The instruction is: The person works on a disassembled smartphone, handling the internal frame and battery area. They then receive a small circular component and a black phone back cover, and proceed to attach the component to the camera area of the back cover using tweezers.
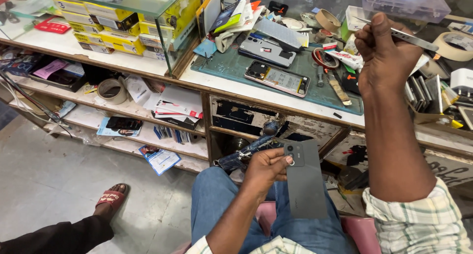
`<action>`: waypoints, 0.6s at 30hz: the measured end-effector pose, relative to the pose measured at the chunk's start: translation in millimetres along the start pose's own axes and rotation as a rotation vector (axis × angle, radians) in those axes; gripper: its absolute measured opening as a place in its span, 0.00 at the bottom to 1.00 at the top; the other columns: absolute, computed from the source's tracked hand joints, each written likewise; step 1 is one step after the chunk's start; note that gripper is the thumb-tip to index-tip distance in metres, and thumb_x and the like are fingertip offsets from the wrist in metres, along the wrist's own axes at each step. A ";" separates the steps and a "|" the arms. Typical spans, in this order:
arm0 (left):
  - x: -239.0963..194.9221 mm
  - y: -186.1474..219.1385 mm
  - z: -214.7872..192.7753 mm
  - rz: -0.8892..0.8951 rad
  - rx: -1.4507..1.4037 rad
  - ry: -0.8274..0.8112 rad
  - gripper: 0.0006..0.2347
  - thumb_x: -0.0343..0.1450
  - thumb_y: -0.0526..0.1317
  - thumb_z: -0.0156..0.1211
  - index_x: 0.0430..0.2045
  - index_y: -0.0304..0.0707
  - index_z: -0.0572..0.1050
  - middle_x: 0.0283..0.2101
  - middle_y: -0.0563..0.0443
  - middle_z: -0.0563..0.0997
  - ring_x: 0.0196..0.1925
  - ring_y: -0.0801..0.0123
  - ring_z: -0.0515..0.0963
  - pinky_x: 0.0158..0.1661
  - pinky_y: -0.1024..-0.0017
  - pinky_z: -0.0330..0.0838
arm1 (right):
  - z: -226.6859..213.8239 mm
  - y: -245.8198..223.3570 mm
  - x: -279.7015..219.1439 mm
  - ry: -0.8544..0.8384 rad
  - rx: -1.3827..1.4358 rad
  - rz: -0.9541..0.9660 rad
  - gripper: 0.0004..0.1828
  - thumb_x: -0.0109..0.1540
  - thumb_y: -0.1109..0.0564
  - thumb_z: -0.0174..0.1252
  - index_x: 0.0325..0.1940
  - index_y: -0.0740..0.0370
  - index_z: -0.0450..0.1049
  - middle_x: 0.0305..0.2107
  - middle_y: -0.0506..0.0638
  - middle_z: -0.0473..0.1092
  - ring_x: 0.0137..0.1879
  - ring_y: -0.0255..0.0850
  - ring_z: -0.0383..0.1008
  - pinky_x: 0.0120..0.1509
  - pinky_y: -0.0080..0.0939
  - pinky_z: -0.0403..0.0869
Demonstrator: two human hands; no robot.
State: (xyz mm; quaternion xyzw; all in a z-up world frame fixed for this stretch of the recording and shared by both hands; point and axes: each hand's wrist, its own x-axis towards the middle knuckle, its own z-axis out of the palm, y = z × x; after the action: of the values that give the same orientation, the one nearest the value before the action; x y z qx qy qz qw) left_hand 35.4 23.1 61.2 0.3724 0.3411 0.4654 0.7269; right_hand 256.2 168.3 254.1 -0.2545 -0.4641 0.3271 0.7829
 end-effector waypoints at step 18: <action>-1.6 3.7 -3.4 0.021 -0.012 0.056 0.13 0.72 0.35 0.64 0.50 0.31 0.80 0.37 0.47 0.88 0.30 0.76 0.85 0.29 0.81 0.78 | 6.7 -9.1 -6.0 0.049 0.053 0.032 0.20 0.64 0.56 0.76 0.48 0.71 0.73 0.33 0.56 0.77 0.40 0.43 0.83 0.45 0.37 0.86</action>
State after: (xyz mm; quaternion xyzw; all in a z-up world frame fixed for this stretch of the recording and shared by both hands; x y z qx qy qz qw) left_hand 30.4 23.4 62.9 0.3586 0.3546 0.4851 0.7144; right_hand 250.6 158.5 260.1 -0.2491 -0.4320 0.3452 0.7951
